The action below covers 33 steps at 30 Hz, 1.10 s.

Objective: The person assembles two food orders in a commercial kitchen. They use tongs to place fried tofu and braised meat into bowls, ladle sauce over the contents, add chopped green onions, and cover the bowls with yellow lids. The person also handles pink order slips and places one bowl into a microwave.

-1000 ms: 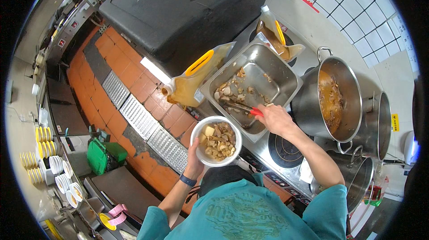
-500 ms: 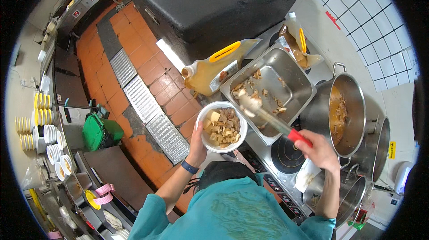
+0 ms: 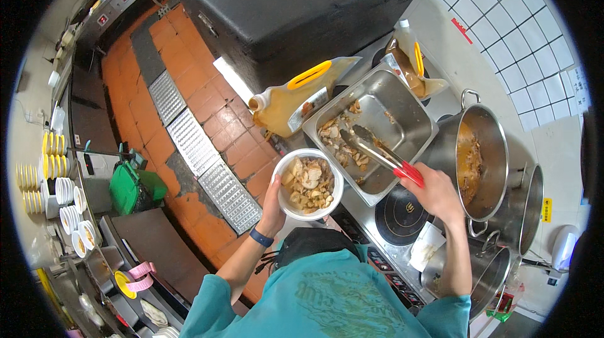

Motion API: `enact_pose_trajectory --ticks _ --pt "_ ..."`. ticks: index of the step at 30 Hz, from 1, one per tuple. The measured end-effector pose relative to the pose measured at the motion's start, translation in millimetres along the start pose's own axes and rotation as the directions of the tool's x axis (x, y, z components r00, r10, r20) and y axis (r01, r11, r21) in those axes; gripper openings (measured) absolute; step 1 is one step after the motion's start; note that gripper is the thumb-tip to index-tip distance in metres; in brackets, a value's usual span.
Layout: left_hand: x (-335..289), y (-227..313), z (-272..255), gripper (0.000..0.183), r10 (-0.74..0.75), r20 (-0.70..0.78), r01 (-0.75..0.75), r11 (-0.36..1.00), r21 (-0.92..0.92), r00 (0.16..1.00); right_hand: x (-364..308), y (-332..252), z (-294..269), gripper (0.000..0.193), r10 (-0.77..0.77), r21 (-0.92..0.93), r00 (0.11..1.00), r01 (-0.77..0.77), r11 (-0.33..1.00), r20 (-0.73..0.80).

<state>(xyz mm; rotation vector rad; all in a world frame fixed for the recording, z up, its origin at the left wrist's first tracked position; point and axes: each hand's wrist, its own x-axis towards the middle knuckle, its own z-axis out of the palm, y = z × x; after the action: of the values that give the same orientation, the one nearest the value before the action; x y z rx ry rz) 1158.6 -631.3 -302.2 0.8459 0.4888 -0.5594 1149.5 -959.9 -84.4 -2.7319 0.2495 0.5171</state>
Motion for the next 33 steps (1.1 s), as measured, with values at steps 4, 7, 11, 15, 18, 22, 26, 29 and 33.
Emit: enact_pose_trajectory --ticks 4,7,11,15,18,22,26,29,33 --pt "-2 1 2 0.064 -0.016 -0.007 0.016 0.999 0.043 1.0 56 23 41 0.053 0.044 0.046 0.994 -0.048 0.998 0.099" --pt "-4 2 4 0.063 -0.014 -0.011 0.015 0.998 0.062 1.0 71 27 50 0.06 0.051 0.096 0.978 -0.071 0.993 0.204" --pt "-4 5 6 0.062 -0.027 0.014 0.026 0.997 0.075 1.0 84 17 57 0.059 -0.004 0.061 0.98 -0.008 0.998 0.201" --pt "-6 9 8 0.062 -0.05 0.029 0.048 0.997 0.062 0.998 95 28 66 0.052 0.024 0.135 0.945 -0.072 0.988 0.326" --pt "-7 9 8 0.062 -0.048 0.021 0.047 0.997 0.069 0.999 92 45 68 0.044 -0.015 0.389 0.913 -0.159 0.908 0.408" --pt "-4 7 4 0.071 -0.009 0.007 0.008 0.988 0.156 1.0 55 60 42 0.039 0.04 0.542 0.887 -0.316 0.779 0.46" --pt "-1 5 0 0.071 -0.048 0.032 0.043 0.99 0.134 0.998 -10 54 4 0.038 0.006 0.61 0.923 -0.259 0.749 0.384" --pt "0 6 3 0.071 -0.019 0.065 0.007 0.984 0.179 0.998 -41 27 2 0.043 -0.049 0.537 0.919 -0.185 0.823 0.392" --pt "-2 5 5 0.064 -0.085 0.089 0.073 0.989 0.129 0.992 -60 -18 25 0.038 -0.11 0.218 0.977 0.069 0.973 0.181"
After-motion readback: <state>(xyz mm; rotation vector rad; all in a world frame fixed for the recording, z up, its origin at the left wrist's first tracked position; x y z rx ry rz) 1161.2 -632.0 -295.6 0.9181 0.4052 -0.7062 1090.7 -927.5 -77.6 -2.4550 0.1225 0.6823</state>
